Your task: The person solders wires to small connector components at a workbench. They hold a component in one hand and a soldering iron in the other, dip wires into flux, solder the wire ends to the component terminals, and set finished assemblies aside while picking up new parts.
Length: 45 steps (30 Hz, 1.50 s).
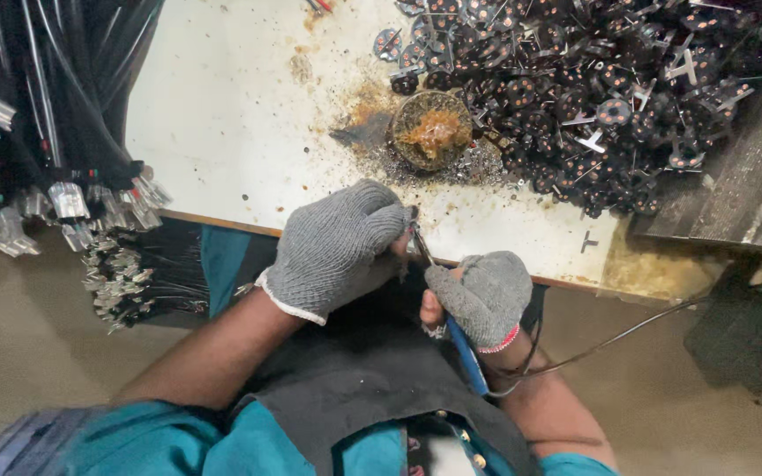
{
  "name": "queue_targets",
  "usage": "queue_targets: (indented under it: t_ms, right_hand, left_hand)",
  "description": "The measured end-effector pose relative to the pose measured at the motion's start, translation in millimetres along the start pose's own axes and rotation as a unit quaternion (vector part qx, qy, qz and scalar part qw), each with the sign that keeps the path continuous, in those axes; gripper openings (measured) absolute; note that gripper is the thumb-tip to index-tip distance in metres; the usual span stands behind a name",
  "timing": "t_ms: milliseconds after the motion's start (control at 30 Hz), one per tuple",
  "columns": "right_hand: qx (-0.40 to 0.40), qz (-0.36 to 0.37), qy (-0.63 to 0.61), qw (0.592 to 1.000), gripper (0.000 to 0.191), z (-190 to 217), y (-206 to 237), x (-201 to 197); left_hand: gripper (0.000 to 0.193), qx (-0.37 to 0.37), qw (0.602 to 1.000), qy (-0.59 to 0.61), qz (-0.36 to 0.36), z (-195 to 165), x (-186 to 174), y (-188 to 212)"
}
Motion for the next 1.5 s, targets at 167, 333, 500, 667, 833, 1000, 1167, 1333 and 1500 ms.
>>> queue_targets:
  t_ms: [167, 333, 500, 667, 833, 1000, 1167, 1333, 1500]
  right_hand:
    - [0.061, -0.009, -0.046, 0.997, 0.02, -4, 0, -14]
    - [0.089, -0.022, -0.078, 0.993, 0.016, -6, 0, -18]
    - [0.216, 0.024, -0.161, 0.963, 0.01, -20, 14, -1]
    - [0.027, 0.028, -0.034, 0.999, 0.021, -5, 8, 1]
    - [0.052, -0.019, -0.039, 0.998, 0.023, -4, 3, -12]
    - [0.033, 0.012, -0.028, 0.999, 0.026, -1, 6, -9]
    - [-0.014, -0.01, -0.082, 0.996, 0.031, -3, 15, 2]
    - [0.07, 0.038, -0.073, 0.994, 0.025, -11, 18, -3]
    - [0.193, -0.122, -0.118, 0.967, 0.023, -6, 5, -25]
  left_hand:
    - [0.026, 0.003, 1.0, -0.026, -0.009, -1, -1, 0]
    - [0.03, 0.013, 1.0, 0.005, -0.007, -1, -1, 0]
    - [0.028, 0.0, 1.0, -0.014, 0.006, 1, 3, 2]
    - [0.028, -0.018, 0.999, -0.018, 0.027, 3, 7, 0]
    - [0.026, 0.002, 1.0, 0.002, -0.004, -1, 0, -1]
    - [0.026, 0.0, 1.0, -0.007, 0.004, 0, 1, 1]
    - [0.03, 0.005, 1.0, 0.0, -0.001, 1, 2, 0]
    - [0.03, -0.001, 1.0, -0.003, 0.006, 1, 4, 0]
    - [0.015, -0.001, 0.999, -0.037, -0.032, -1, 3, -1]
Point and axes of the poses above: each hand's wrist, its own y-axis away from the middle knuckle, its own x-axis out of the palm, z = x × y, the point moved 7 cm from there along -y, towards the middle knuckle, and after that the axes turned 3 degrees about -y, right-handed, at the moved point
